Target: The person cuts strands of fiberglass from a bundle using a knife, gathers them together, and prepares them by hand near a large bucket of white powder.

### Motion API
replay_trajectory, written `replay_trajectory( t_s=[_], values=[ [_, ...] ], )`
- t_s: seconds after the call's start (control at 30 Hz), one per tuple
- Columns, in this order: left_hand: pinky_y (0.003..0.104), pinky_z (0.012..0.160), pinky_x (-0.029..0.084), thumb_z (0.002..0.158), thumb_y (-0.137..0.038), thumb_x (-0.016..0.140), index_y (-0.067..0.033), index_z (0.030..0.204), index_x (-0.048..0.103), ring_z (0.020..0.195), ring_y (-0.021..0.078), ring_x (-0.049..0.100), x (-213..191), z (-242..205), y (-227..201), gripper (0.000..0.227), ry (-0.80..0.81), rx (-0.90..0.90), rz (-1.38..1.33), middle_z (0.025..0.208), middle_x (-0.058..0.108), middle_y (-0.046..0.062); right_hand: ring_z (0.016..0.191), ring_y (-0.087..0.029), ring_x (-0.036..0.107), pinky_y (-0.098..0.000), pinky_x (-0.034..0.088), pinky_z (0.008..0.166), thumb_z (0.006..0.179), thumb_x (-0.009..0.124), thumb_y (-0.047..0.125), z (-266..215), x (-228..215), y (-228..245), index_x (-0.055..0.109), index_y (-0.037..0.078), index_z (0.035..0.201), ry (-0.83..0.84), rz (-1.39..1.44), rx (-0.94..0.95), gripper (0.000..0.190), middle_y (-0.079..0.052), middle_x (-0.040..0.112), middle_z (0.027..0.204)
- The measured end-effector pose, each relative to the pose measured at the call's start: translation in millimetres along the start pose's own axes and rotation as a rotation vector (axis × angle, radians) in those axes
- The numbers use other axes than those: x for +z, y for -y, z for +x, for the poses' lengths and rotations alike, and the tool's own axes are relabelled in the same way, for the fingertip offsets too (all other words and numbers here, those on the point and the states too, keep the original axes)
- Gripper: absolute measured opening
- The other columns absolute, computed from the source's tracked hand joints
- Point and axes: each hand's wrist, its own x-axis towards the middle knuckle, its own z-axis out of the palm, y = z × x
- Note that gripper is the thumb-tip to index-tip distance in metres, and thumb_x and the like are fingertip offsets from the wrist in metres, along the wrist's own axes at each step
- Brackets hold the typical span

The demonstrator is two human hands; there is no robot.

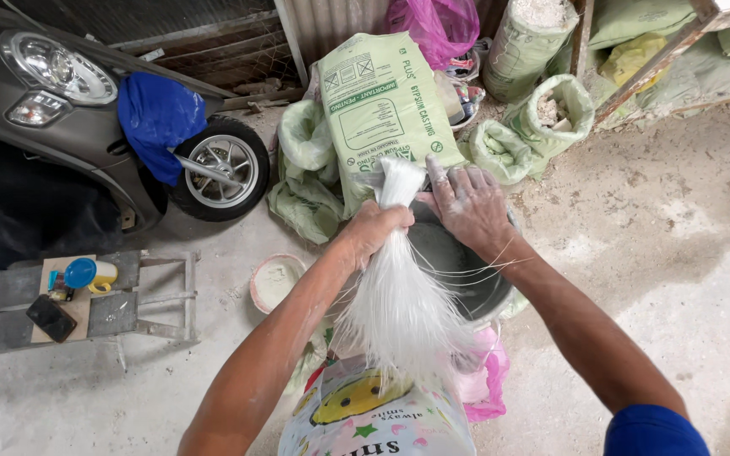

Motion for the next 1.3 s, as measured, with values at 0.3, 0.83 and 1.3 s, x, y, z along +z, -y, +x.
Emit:
replay_trajectory(
  t_s=[0.3,0.83,1.3],
  values=[
    [0.045,0.063,0.056,0.064,-0.023,0.074,0.0,0.093,0.068,0.068,0.0313,0.069,-17.7,28.9,8.4,0.038,0.105,-0.01,0.112,0.074,0.067,0.015,0.062,-0.03,0.068,-0.0406,0.055,0.052,0.105,0.048,0.04,-7.6,41.9,-13.3,0.074,0.006,0.113,-0.049,0.082,-0.05,0.043,-0.012,0.062,0.075],
    [0.054,0.103,0.051,0.083,-0.051,0.062,0.0086,0.127,0.064,0.125,0.0428,0.062,-3.7,-7.4,-25.2,0.074,-0.328,-0.038,0.269,0.127,0.067,0.03,0.072,-0.039,0.075,-0.0547,0.059,0.064,0.098,0.049,0.038,-2.2,105.4,46.2,0.062,0.012,0.094,0.593,0.117,0.442,0.03,-0.014,0.071,0.077],
    [0.06,0.076,0.058,0.09,-0.034,0.055,-0.0007,0.111,0.059,0.088,0.0487,0.072,26.1,-25.3,15.9,0.039,-0.464,0.531,0.73,0.087,0.07,0.025,0.107,-0.03,0.067,-0.0359,0.059,0.087,0.062,0.081,0.004,32.5,-77.2,70.9,0.03,0.006,0.157,0.085,1.174,1.247,0.109,-0.019,0.055,0.13]
  ],
)
